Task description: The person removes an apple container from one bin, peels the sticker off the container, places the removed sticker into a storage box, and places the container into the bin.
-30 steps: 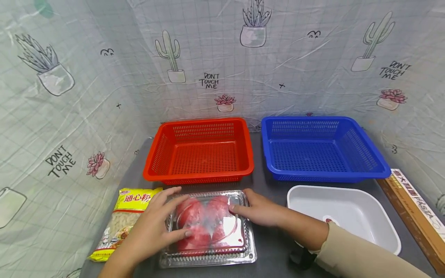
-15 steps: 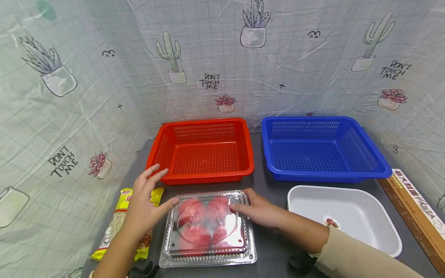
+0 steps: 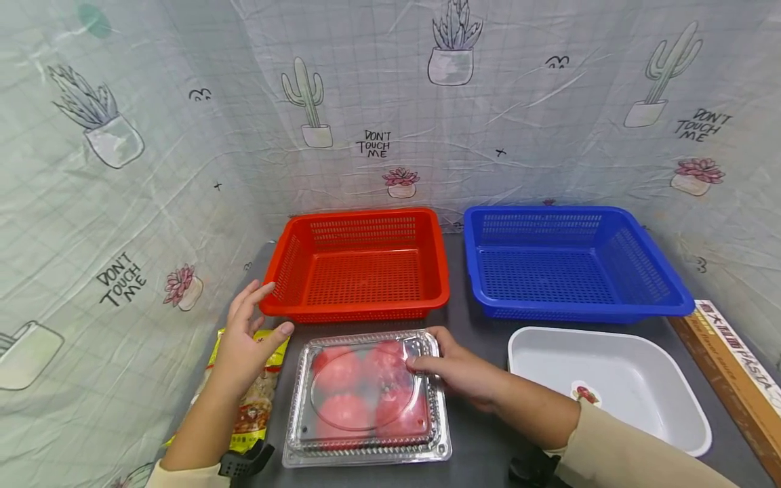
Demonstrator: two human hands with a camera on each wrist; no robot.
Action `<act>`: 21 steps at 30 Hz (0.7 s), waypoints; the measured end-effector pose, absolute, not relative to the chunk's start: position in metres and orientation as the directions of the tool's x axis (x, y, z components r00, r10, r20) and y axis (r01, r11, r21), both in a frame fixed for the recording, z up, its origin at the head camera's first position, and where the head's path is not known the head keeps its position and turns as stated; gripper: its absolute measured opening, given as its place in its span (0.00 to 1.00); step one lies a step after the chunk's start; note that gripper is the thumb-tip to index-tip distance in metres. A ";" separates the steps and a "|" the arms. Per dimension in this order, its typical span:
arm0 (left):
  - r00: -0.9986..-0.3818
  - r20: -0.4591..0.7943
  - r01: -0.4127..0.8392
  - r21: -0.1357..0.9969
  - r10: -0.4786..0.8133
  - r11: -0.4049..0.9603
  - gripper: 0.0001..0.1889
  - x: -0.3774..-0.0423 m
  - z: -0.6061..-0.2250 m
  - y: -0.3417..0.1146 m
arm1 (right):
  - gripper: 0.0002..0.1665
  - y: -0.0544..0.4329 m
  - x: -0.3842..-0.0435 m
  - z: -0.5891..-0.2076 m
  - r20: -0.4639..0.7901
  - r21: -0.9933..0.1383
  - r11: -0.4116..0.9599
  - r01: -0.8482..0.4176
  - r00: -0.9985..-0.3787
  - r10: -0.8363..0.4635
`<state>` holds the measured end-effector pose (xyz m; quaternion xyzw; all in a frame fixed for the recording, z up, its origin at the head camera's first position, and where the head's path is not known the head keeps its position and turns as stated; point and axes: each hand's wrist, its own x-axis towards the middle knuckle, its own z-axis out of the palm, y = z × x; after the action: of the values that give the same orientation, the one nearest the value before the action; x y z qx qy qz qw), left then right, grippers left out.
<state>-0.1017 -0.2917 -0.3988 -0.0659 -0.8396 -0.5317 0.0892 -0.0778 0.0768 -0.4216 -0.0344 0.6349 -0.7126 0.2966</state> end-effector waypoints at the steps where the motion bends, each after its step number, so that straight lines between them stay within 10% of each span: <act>1: -0.978 0.206 0.187 0.899 -0.006 0.395 0.40 -0.104 -0.399 -0.292 | 0.42 0.077 -0.078 -0.421 -0.334 -0.923 -0.014 0.385 -0.820 -0.465; 21: -0.979 0.112 0.060 0.956 -0.169 0.286 0.32 -0.141 -0.426 -0.298 | 0.36 0.086 -0.072 -0.422 -0.374 -0.899 -0.098 0.428 -0.864 -0.336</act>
<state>-0.1412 -0.2979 -0.4257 0.0342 -0.7961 -0.5965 0.0962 -0.0720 0.0856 -0.4221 0.0368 0.6199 -0.7401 0.2580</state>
